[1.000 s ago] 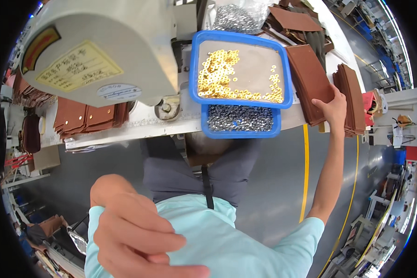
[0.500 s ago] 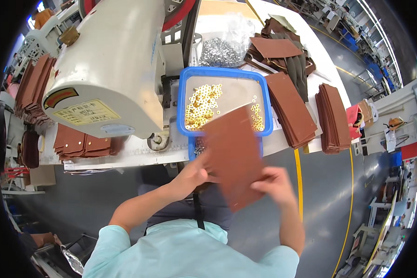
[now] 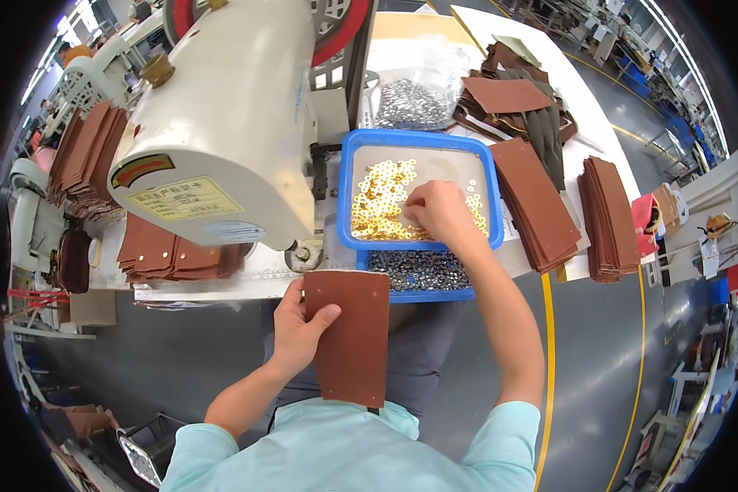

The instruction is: Manually inserting metal rivets into pre-punched holes in leather pieces at a workshop station.

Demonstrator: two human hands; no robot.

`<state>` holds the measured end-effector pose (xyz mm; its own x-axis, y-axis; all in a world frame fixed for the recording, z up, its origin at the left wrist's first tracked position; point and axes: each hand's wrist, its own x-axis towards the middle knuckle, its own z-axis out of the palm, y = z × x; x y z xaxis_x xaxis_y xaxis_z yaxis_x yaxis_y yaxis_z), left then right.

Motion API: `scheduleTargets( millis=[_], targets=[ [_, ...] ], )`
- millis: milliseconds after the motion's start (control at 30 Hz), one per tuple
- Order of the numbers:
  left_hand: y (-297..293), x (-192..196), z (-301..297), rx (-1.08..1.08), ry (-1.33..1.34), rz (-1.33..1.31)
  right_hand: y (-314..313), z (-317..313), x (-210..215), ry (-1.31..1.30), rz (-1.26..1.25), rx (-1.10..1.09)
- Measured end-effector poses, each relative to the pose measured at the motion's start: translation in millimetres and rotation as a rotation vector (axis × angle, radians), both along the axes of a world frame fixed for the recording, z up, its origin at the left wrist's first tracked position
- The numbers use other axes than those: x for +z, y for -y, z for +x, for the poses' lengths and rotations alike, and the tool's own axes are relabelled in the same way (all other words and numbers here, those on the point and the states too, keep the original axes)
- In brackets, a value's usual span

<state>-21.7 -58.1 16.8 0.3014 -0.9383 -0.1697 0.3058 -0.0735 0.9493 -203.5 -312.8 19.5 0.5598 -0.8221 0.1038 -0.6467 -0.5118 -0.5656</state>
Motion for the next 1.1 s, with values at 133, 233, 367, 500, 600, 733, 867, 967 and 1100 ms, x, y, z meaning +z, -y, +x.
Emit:
scheduleTargets(
  millis=[133, 233, 367, 500, 600, 733, 867, 967, 1100],
  targets=[
    [-3, -10, 11, -0.005, 0.138, -0.012, 8, 15, 17, -0.205, -0.052, 0.060],
    [2, -8, 10, -0.086, 0.036, 0.013, 7, 17, 15, -0.373, -0.239, 0.071],
    [3, -14, 10, -0.047, -0.005, -0.017, -15, 16, 33, -0.122, -0.238, -0.066],
    [-1, -11, 12, -0.082, -0.155, 0.096, -113, 11, 59, 0.343, 0.101, 0.133],
    [2, -15, 8, -0.163, -0.299, 0.084, -158, 21, 44, 0.361, 0.122, 0.177],
    [-1, -8, 1, -0.214, -0.242, 0.003, -167, 21, 34, 0.373, 0.049, 0.148],
    [-4, -9, -3, -0.248, -0.134, -0.006, -169, 13, 33, 0.331, 0.103, 0.161],
    [-6, -5, -2, -0.279, 0.093, -0.032, -171, 7, 29, 0.285, 0.079, 0.152],
    [-9, -3, 1, -0.313, 0.357, -0.085, -174, 17, 41, 0.294, -0.249, 0.028]
  ],
)
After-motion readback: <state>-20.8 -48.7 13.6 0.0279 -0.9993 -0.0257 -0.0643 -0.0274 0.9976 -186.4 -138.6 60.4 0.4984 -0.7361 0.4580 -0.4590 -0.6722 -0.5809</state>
